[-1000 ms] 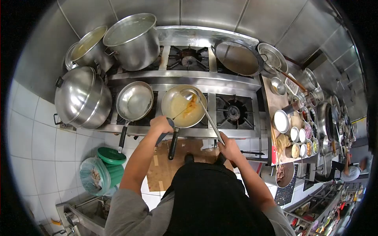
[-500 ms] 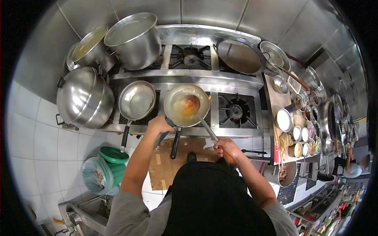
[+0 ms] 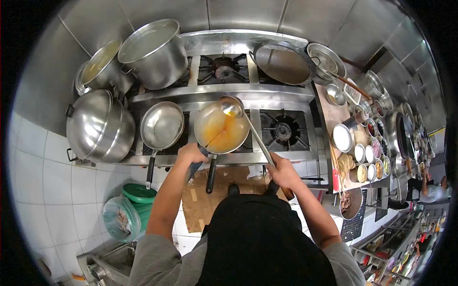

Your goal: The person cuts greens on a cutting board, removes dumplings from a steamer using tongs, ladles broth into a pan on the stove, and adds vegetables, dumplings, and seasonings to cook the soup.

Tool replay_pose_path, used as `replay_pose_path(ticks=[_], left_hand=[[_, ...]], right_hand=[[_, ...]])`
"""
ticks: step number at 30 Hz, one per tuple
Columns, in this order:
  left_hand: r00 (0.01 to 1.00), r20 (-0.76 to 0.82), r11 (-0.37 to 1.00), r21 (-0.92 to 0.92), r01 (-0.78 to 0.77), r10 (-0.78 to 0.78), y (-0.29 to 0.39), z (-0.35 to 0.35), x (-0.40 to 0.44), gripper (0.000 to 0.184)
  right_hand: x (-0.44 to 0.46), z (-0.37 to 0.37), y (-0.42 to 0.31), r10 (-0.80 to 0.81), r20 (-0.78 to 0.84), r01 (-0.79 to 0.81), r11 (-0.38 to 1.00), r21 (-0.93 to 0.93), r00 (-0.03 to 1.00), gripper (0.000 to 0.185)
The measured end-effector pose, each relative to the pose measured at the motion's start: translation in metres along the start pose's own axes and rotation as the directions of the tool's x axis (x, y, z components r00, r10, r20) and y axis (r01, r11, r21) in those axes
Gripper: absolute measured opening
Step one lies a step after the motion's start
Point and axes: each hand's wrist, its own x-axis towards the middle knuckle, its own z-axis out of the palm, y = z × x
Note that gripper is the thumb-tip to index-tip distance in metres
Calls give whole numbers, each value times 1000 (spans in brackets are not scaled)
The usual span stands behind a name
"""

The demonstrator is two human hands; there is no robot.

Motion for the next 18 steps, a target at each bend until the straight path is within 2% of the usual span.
replay_pose_path(ticks=[2, 4, 5, 8, 9, 10, 11, 12, 13, 16, 18], left_hand=[[999, -26, 999, -44, -21, 20, -6, 1, -4, 82], [999, -34, 993, -118, -25, 21, -12, -1, -12, 84], [998, -60, 988, -156, -7, -3, -14, -2, -20, 77], [982, -171, 889, -434, -143, 74, -39, 21, -11, 75], [951, -296, 866, -448, -221, 90, -37, 21, -24, 71], [931, -352, 838, -475, -269, 99, -41, 27, -24, 70], [908, -405, 806, -499, -317, 106, -48, 35, -21, 68], [883, -456, 772, -520, -365, 111, -51, 39, -20, 67], [851, -513, 746, -522, -414, 112, -45, 32, -37, 56], [784, -599, 644, -538, -544, 162, -48, 35, -47, 49], [757, -629, 606, -536, -588, 178, -50, 31, -57, 40]], right_hand=[[4, 10, 8, -142, -133, 118, 977, -175, 981, 45], [10, 23, 21, -51, -126, 32, 989, -147, 991, 48], [14, 29, 27, -7, -123, -9, 991, -132, 992, 50], [13, 48, 31, 38, -33, -40, 998, -41, 999, 53], [10, 53, 26, 73, -17, -71, 994, 81, 997, 40], [13, 57, 30, 170, 98, -193, 926, 324, 980, 32], [17, 63, 39, 228, 233, -320, 785, 531, 945, 25], [19, 67, 43, 240, 374, -441, 583, 682, 896, 19], [11, 54, 14, 282, 384, -475, 448, 758, 879, 15], [22, 53, 28, 135, 544, -561, 202, 803, 828, 14], [17, 47, 19, 180, 480, -513, 328, 794, 858, 14]])
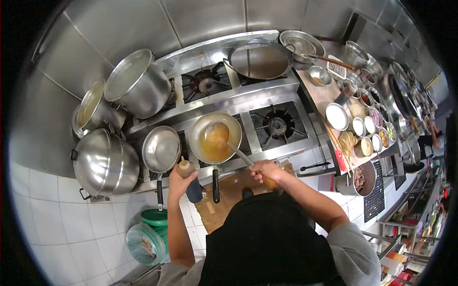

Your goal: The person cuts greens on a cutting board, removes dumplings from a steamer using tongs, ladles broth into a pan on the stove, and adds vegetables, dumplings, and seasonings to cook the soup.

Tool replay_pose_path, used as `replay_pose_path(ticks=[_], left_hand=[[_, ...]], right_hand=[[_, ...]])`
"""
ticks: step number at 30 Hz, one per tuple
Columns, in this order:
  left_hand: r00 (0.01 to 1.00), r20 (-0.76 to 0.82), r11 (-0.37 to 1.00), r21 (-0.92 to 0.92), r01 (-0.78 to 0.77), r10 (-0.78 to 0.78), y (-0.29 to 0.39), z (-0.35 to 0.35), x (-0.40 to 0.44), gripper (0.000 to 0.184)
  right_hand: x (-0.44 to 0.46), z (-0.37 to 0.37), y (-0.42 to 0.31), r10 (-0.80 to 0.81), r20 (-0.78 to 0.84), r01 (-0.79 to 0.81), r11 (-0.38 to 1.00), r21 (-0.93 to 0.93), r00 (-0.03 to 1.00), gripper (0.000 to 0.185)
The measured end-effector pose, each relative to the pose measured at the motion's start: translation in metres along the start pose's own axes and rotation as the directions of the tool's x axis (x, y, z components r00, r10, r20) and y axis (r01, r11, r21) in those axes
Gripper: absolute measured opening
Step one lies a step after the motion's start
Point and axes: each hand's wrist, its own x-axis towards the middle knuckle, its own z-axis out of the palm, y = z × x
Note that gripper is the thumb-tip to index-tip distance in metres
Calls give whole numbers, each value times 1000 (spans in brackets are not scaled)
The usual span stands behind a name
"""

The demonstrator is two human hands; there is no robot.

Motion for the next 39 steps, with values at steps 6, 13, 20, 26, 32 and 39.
replay_pose_path(ticks=[6, 13, 20, 26, 32, 39], left_hand=[[998, -21, 998, 19, -65, 65, 48, -37, -12, 37], [954, -220, 969, 184, -165, 204, 117, -87, -28, 50], [968, -110, 965, -107, -238, 227, 184, -104, -21, 65], [945, -13, 927, -193, -323, 326, 225, -44, 10, 69], [936, 102, 894, -346, -285, 337, 268, 69, 44, 68], [822, 262, 818, -448, -361, 506, 373, 212, 99, 61]], right_hand=[[-38, 17, -36, -207, -107, 128, 858, -497, 972, 21], [-143, 47, -94, -561, -1, 244, 363, -899, 828, 49], [-144, 18, -44, -737, 122, 371, 184, -910, 665, 60], [-108, -72, 30, -756, 4, 227, 192, -955, 654, 56], [-156, -181, 6, -886, -283, 18, 311, -950, 368, 54], [-174, -303, -66, -830, -490, -177, 458, -871, 264, 65]])
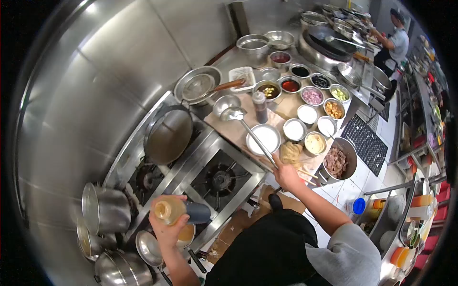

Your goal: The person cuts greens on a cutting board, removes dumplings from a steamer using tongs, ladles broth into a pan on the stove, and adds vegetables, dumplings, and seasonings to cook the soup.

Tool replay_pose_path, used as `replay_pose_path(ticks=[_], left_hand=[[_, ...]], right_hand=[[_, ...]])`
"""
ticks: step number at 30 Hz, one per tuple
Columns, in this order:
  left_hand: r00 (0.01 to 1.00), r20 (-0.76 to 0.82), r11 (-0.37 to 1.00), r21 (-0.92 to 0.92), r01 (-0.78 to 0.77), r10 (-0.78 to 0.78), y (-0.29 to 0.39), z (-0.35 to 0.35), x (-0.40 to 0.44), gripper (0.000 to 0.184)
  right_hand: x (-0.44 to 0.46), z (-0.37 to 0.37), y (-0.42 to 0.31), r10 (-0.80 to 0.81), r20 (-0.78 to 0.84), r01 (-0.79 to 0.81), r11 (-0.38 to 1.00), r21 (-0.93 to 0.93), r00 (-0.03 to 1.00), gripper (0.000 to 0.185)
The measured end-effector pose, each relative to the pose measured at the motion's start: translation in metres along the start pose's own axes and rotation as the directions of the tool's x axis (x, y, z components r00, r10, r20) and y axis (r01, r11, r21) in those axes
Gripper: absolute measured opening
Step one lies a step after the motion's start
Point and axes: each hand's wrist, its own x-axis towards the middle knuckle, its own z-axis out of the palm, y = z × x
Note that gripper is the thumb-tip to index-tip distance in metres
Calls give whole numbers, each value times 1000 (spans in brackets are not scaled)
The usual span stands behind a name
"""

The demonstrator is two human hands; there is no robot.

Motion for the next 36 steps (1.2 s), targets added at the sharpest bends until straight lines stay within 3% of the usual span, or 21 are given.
replay_pose_path(ticks=[3, 8, 12, 15, 19, 20, 21, 23, 29, 30, 33, 34, 36], left_hand=[[995, 86, 996, -71, 50, -44, 0, 58, 58, 61], [978, 204, 998, -29, -48, 53, -18, 171, 152, 53], [958, 271, 992, -108, -67, 95, -48, 269, 208, 53], [950, 290, 991, -90, -95, 117, -68, 338, 235, 53], [912, 311, 963, -48, -265, 266, -139, 406, 267, 50], [939, 303, 979, -166, -117, 163, -163, 422, 271, 51], [943, 277, 982, -102, -160, 183, -181, 434, 274, 52], [949, 220, 971, 33, -238, 225, -211, 452, 281, 54], [958, 252, 984, 83, -159, 134, -254, 484, 292, 63], [953, 299, 979, 179, -102, 44, -233, 479, 292, 74], [938, 337, 924, 330, -194, 76, -242, 475, 309, 89], [918, 396, 927, 334, -170, 25, -210, 462, 307, 99], [934, 334, 900, 357, -251, 128, -154, 425, 299, 98]], right_hand=[[50, 32, 41, -46, -25, 44, 997, -65, 999, 69], [107, 57, 42, -3, 1, 3, 995, -100, 1000, 62], [115, 71, 39, -60, -96, 42, 983, -180, 994, 60], [114, 65, 37, -96, -41, 82, 960, -268, 995, 57], [101, 54, 30, -55, -44, 43, 970, -240, 998, 50], [95, 53, 27, -58, -126, 30, 976, -215, 990, 52], [86, 46, 26, -77, -168, 45, 981, -187, 983, 53], [66, 26, 18, -118, -248, 86, 987, -135, 961, 55], [-3, -15, -5, -78, -84, 71, 994, -86, 993, 57], [-11, -22, -10, -69, -82, 63, 995, -81, 994, 58], [-25, -24, -18, -66, -46, 62, 994, -87, 997, 56], [-29, -26, -21, -61, -12, 61, 997, -57, 998, 55], [-39, -30, -29, -24, 44, 23, 1000, 14, 999, 53]])
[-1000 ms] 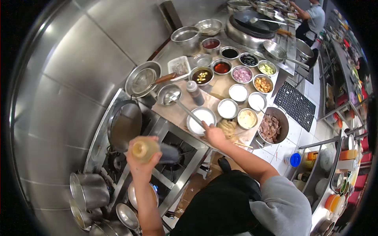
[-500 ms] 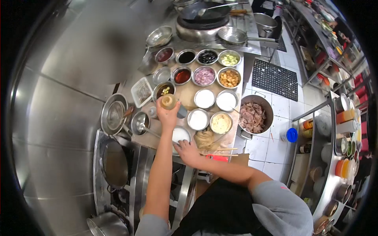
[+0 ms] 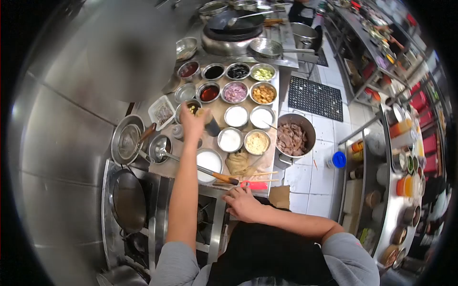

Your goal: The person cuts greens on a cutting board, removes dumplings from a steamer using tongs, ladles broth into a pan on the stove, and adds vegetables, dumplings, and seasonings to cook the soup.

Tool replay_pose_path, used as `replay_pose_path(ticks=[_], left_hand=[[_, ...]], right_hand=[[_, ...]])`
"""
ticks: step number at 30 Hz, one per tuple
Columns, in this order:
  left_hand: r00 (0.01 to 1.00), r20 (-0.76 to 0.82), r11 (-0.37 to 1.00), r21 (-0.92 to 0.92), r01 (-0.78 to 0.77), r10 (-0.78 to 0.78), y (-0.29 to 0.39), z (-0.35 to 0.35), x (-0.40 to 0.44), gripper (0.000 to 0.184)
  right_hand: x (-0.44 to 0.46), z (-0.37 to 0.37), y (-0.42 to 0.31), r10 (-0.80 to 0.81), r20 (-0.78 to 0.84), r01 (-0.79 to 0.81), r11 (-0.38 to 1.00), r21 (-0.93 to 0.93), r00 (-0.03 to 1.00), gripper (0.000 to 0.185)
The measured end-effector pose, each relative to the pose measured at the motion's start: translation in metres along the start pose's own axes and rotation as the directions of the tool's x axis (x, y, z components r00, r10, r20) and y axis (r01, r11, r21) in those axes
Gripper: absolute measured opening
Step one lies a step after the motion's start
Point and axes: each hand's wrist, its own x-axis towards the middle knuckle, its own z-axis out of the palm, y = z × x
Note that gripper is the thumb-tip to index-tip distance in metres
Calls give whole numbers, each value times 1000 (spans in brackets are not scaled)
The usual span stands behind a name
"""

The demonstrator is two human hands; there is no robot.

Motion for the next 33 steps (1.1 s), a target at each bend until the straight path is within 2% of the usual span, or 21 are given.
replay_pose_path(ticks=[1, 3, 4, 6, 7, 8, 9, 10, 11, 12, 13, 14, 15, 17, 19, 21, 23, 26, 29, 30, 33], left_hand=[[998, -46, 999, 17, -46, 47, 8, -16, -2, 98], [970, -174, 980, 131, -149, 171, -17, -36, -2, 99], [980, -173, 985, 161, -69, 97, -30, -39, -2, 100], [982, -143, 980, 174, -102, 127, -75, -31, -4, 109], [989, -128, 983, 180, -43, 67, -108, -24, 3, 116], [985, -153, 988, 142, -53, 75, -112, -22, 0, 121], [983, -183, 998, 62, 3, 9, -135, -12, 4, 124], [988, -119, 995, -25, 101, -103, -139, -15, 4, 121], [974, -173, 983, 83, 163, -147, -178, 1, 21, 114], [982, -169, 988, 113, 107, -87, -184, 3, 20, 103], [998, -48, 998, 38, -43, 45, -204, 4, 29, 98], [990, -127, 998, -15, -66, 63, -209, 13, 26, 94], [996, 3, 994, 67, 84, -85, -193, 4, 17, 95], [986, -62, 967, 194, 163, -154, -180, 5, 7, 95], [992, -41, 975, 185, 123, -117, -169, 2, 1, 97], [999, -15, 986, 160, 42, -40, -187, 11, 14, 94], [977, 169, 977, 191, 100, -133, -139, -11, -6, 94], [991, 106, 996, 32, -83, 79, -147, 3, -8, 94], [995, 85, 994, 105, 35, -44, -149, 27, -14, 92], [995, 97, 999, -12, -31, 32, -162, 35, -8, 91], [991, 119, 997, -65, -50, 58, -165, 42, -5, 91]], right_hand=[[-5, -4, -5, -2, -15, 3, 1000, 27, 1000, 51], [-19, -11, -15, 11, -51, -7, 997, 73, 999, 49], [-26, -10, -18, 28, -42, -23, 994, 109, 999, 48], [-46, -7, -24, 120, -33, -112, 979, 173, 992, 46], [-56, -10, -28, 165, -4, -160, 962, 223, 986, 42], [-66, -9, -30, 191, -12, -183, 956, 228, 981, 41], [-78, -7, -32, 207, -19, -197, 952, 233, 978, 41], [-92, -1, -34, 273, -28, -257, 931, 259, 962, 41], [-102, 4, -35, 320, -37, -297, 912, 284, 947, 41], [-110, 8, -35, 353, -43, -324, 896, 305, 935, 42], [-122, 12, -37, 382, -90, -336, 885, 321, 920, 42], [-136, 17, -40, 409, -136, -346, 876, 336, 902, 42], [-147, 22, -42, 430, -182, -350, 868, 353, 884, 42], [-169, 27, -45, 516, -137, -431, 812, 394, 846, 42], [-185, 28, -52, 585, -120, -489, 759, 430, 802, 42], [-203, 26, -57, 648, -128, -538, 713, 451, 751, 41], [-223, 37, -52, 679, -191, -542, 698, 468, 709, 43], [-248, 40, -48, 728, -244, -572, 664, 481, 641, 48], [-283, 29, -45, 816, -170, -612, 536, 581, 553, 48], [-299, 28, -43, 852, -170, -659, 496, 565, 495, 47], [-359, 34, -27, 897, -224, -683, 436, 586, 380, 47]])
